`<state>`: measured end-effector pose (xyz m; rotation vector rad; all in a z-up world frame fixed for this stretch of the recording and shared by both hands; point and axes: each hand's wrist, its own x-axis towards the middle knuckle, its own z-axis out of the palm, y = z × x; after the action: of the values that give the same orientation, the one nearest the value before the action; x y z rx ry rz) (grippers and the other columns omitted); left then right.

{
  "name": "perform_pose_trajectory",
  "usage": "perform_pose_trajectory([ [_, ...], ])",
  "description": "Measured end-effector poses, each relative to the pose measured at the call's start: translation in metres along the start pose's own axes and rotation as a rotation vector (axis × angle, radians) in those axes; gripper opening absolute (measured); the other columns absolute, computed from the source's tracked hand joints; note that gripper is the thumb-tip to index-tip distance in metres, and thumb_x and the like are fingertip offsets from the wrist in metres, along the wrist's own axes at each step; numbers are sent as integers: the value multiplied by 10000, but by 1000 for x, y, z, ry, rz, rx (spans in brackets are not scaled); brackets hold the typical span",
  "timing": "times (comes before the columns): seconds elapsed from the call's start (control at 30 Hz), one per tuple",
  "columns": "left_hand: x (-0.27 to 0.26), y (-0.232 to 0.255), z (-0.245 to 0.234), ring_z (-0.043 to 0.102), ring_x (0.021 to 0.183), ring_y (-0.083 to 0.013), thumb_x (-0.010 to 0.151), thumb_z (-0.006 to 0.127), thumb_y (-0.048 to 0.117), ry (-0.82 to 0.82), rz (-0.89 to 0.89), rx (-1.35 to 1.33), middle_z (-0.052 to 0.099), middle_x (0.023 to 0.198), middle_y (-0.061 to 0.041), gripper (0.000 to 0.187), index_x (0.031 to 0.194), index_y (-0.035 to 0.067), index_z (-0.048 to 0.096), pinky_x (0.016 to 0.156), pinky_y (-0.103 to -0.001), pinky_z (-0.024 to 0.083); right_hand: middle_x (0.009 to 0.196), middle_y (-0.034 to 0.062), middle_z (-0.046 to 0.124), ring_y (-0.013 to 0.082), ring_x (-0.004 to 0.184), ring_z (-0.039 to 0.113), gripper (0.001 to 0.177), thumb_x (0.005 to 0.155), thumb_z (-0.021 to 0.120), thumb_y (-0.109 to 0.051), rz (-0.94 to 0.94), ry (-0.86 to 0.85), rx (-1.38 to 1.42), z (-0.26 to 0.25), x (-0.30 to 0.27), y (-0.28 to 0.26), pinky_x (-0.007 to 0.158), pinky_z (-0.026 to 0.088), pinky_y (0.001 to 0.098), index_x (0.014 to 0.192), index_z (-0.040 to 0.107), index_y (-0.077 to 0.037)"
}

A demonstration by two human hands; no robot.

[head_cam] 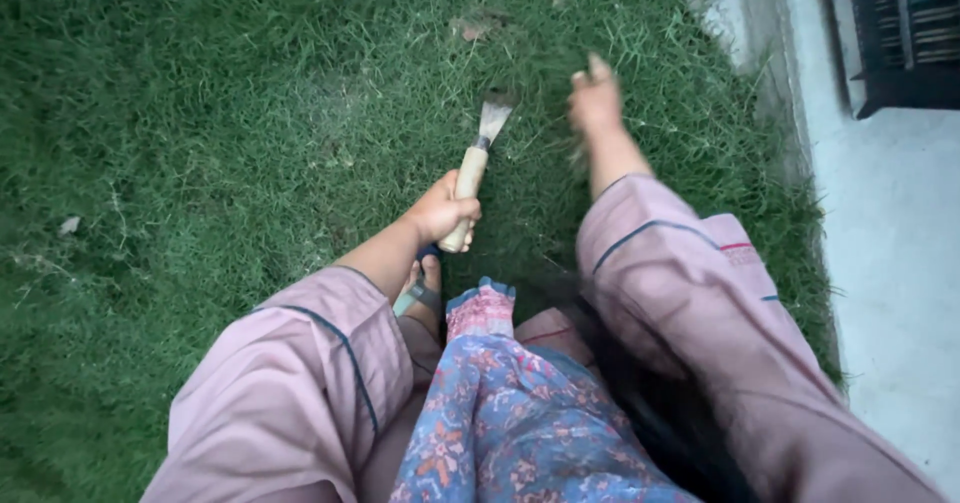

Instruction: Using a small hand shovel to dig and pull weeds from a grassy area.

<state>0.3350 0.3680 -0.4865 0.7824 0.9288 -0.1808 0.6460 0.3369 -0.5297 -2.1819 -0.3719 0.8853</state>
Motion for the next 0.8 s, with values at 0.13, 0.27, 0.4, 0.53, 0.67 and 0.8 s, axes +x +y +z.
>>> perform_pose_trajectory([
  [0.13,0,-7,1,616,509,-252,790,638,14,8,28,10,579,714,-110,494,1226,99,422,416,-447,566,956,103,723,221,842,631,226,1040,623,-174,-177,100,-13,-9,14,23,786,540,409,1259,666,-140],
  [0.27,4,-9,2,612,497,-253,802,631,28,12,36,-2,575,702,-107,486,1229,104,413,414,-442,561,1122,158,747,300,1041,716,196,1048,636,-159,-665,0,-209,14,-6,14,937,570,414,1223,686,-85],
  [0.4,10,-15,-2,618,502,-251,798,645,17,-1,50,-12,585,712,-103,497,1229,98,412,416,-440,561,1088,250,708,439,1017,674,360,998,604,-213,-420,-43,-425,28,-58,-27,873,540,511,1353,599,-147],
  [0.53,1,-5,4,608,487,-254,792,631,14,3,20,-31,574,701,-109,506,1240,109,415,412,-439,562,983,249,712,463,938,676,387,1009,561,-235,-260,-62,-586,16,-80,-36,828,533,562,1393,573,-277],
  [0.67,-2,-1,5,612,487,-258,793,631,6,-5,17,-40,577,705,-112,515,1243,107,403,407,-443,557,957,222,720,452,902,686,365,1028,544,-239,-320,-50,-628,13,-75,-34,794,537,569,1381,579,-324],
  [0.8,-5,4,5,621,502,-253,795,629,-1,-4,13,-47,583,712,-110,512,1244,103,405,413,-440,567,938,204,731,420,923,709,315,1049,552,-226,-421,-23,-418,16,-71,-39,792,555,533,1357,596,-273],
])
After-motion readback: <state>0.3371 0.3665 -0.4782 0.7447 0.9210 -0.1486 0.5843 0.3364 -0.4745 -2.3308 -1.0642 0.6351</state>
